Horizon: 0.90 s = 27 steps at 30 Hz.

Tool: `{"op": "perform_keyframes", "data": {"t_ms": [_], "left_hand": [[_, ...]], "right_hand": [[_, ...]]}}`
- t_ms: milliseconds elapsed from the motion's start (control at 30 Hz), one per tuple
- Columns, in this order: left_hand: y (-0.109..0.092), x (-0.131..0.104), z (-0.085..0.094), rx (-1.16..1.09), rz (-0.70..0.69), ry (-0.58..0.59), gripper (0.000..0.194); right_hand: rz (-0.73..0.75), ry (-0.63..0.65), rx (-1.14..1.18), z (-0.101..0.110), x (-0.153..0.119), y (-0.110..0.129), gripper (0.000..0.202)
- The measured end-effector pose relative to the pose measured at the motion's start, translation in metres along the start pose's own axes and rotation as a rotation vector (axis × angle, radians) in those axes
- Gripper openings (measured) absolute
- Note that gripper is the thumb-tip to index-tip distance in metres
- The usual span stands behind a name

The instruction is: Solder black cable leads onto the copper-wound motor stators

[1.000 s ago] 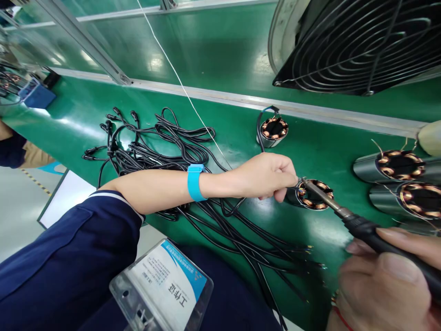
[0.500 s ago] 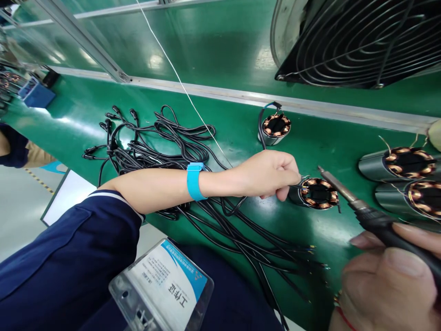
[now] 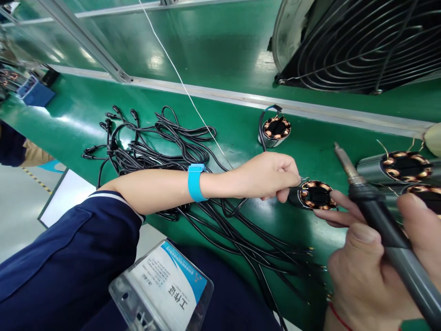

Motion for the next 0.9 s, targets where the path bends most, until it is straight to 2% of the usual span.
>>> {"op": "perform_keyframes", "data": {"t_ms": [67,167,300,400,633,767,900], "left_hand": [[0.000,0.000,0.000,0.001,0.003,-0.003,0.014],[0.000,0.000,0.001,-0.001,0.010,-0.013,0.015],[-0.001,0.000,0.001,-0.016,-0.010,-0.012,0.015],[-0.001,0.001,0.001,-0.023,-0.028,-0.013,0.016],[0.000,0.001,0.002,-0.026,-0.056,-0.002,0.013],[0.001,0.001,0.003,-0.022,-0.067,0.001,0.012],[0.003,0.003,0.002,0.008,-0.095,0.010,0.010]], "right_hand": [[-0.015,-0.021,0.088,-0.003,0.003,0.002,0.048],[-0.109,0.012,0.103,-0.007,0.003,-0.004,0.043],[-0.082,0.202,-0.012,-0.017,0.000,-0.007,0.062],[-0.088,0.293,-0.124,-0.023,-0.001,-0.010,0.065],[-0.089,0.255,-0.159,-0.027,0.006,0.003,0.048],[-0.070,0.220,-0.229,-0.024,0.014,0.009,0.045],[-0.102,0.353,-0.272,-0.032,0.016,0.012,0.044]]}}
Point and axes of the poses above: each hand's wrist, its own x-axis towards the middle knuckle, its own z-axis out of the back of the hand, y = z × x, the point moved 7 cm from there along x, towards the middle knuckle, and after that the axes turned 1 degree about -y, right-handed, at the moved point
